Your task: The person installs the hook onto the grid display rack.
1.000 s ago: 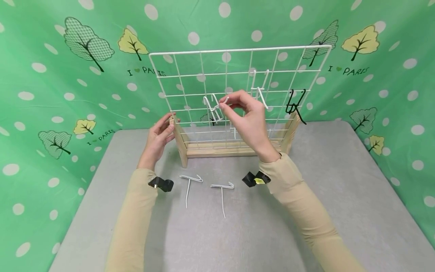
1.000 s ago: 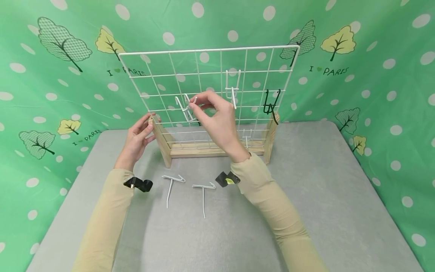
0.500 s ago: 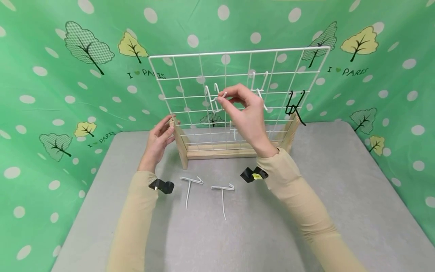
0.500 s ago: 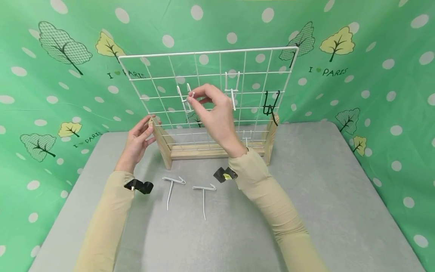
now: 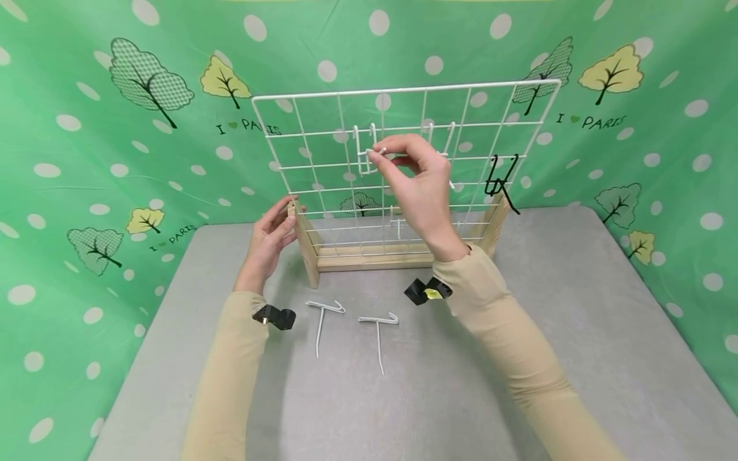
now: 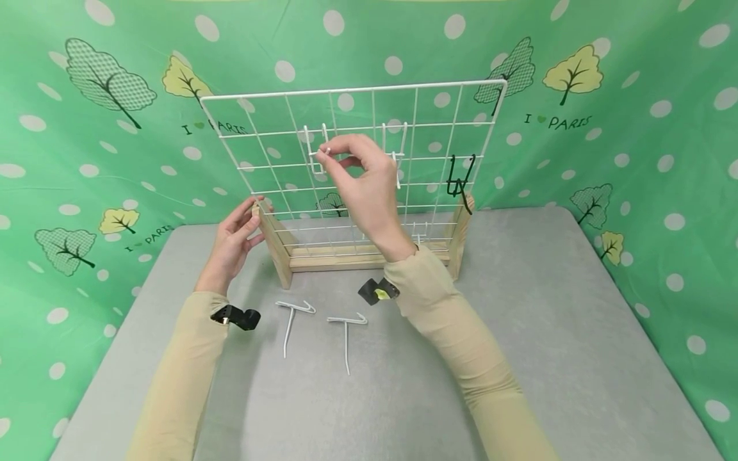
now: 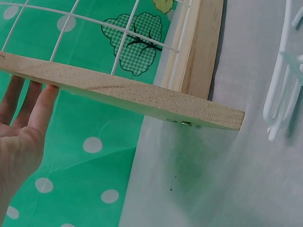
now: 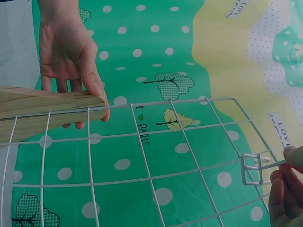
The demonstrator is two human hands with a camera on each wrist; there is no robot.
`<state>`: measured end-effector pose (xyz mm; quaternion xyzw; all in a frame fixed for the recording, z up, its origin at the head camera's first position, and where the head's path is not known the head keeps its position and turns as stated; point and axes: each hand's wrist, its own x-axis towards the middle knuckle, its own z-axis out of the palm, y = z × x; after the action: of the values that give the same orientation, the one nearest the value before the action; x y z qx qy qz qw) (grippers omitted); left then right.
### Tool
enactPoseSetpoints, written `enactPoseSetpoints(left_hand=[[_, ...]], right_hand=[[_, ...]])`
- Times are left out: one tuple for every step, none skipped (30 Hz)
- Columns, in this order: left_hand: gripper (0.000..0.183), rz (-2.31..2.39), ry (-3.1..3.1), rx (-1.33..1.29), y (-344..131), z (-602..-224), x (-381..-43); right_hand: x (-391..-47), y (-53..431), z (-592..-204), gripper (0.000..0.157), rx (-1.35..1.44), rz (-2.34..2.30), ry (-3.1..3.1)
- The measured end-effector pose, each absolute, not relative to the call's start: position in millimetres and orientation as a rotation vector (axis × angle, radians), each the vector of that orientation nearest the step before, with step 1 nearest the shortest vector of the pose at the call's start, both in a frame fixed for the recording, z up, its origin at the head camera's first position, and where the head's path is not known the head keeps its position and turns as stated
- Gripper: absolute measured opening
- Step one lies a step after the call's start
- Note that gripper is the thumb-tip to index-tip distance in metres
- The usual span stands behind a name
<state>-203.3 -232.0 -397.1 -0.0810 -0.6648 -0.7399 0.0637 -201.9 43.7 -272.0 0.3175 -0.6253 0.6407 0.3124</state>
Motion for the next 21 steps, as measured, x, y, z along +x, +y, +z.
enactPoseSetpoints(left_hand=[[0.041,-2.235,-2.008,-0.246,-232,-397,-203],[0.041,-2.235,-2.009,-0.247,-232,-397,-203],[0.042,-2.235,-2.009,-0.248,-232,-397,-203],[0.042,-2.24,-2.006,-0.251,-232,-397,-203],[0.042,-2.243,-2.004,-0.254,-232,-397,-203],[0.042,-2.247,-2.003,-0.255,-232,-397,-203],[0.042,-2.25,-2.001,-0.258,-232,-397,-202],[0.043,-2.251,-2.0,-0.26,-232,-398,-202],[0.043,-2.252,-1.998,-0.263,-232,-398,-202],[0.043,-2.253,-1.998,-0.265,-232,-398,-202],[0.043,-2.248,-2.001,-0.265,-232,-398,-202],[0.043,-2.244,-2.002,-0.265,-232,-398,-202],[0.043,-2.239,-2.004,-0.265,-232,-398,-202],[0.043,-2.236,-2.005,-0.266,-232,-398,-202],[0.043,-2.233,-2.006,-0.266,-232,-398,-202],[0.043,-2.23,-2.007,-0.266,-232,-398,-202],[0.043,-2.23,-2.006,-0.265,-232,-398,-202],[0.043,-2.233,-2.004,-0.264,-232,-398,-203],[0.043,-2.237,-2.002,-0.266,-232,-398,-203],[0.043,-2.241,-1.999,-0.266,-232,-398,-203],[0.043,-2.244,-1.997,-0.267,-232,-398,-204]], right_hand=[[-202,43,-272,0.005,0.831,1.691,-1.645],[-203,43,-271,0.005,0.825,1.692,-1.64],[-204,42,-271,0.005,0.819,1.692,-1.635],[-204,42,-271,0.005,0.816,1.692,-1.63],[-205,41,-271,0.005,0.812,1.692,-1.626],[-206,40,-270,0.005,0.808,1.689,-1.623],[-207,40,-270,0.005,0.806,1.685,-1.621],[-207,39,-270,0.005,0.806,1.68,-1.62],[-208,38,-269,0.006,0.805,1.675,-1.62],[-208,38,-269,0.006,0.804,1.668,-1.623],[-209,37,-269,0.006,0.8,1.66,-1.628],[-210,36,-270,0.006,0.798,1.65,-1.634],[-210,36,-270,0.006,0.799,1.634,-1.64],[-211,35,-270,0.005,0.799,1.614,-1.648],[-211,34,-271,0.005,0.799,1.589,-1.657],[-212,34,-273,0.005,0.799,1.564,-1.667],[-212,34,-274,0.004,0.802,1.539,-1.674],[-212,33,-275,0.004,0.804,1.518,-1.681],[-212,33,-277,0.004,0.806,1.497,-1.689],[-212,32,-279,0.004,0.805,1.485,-1.698],[-212,32,-281,0.004,0.802,1.481,-1.706]])
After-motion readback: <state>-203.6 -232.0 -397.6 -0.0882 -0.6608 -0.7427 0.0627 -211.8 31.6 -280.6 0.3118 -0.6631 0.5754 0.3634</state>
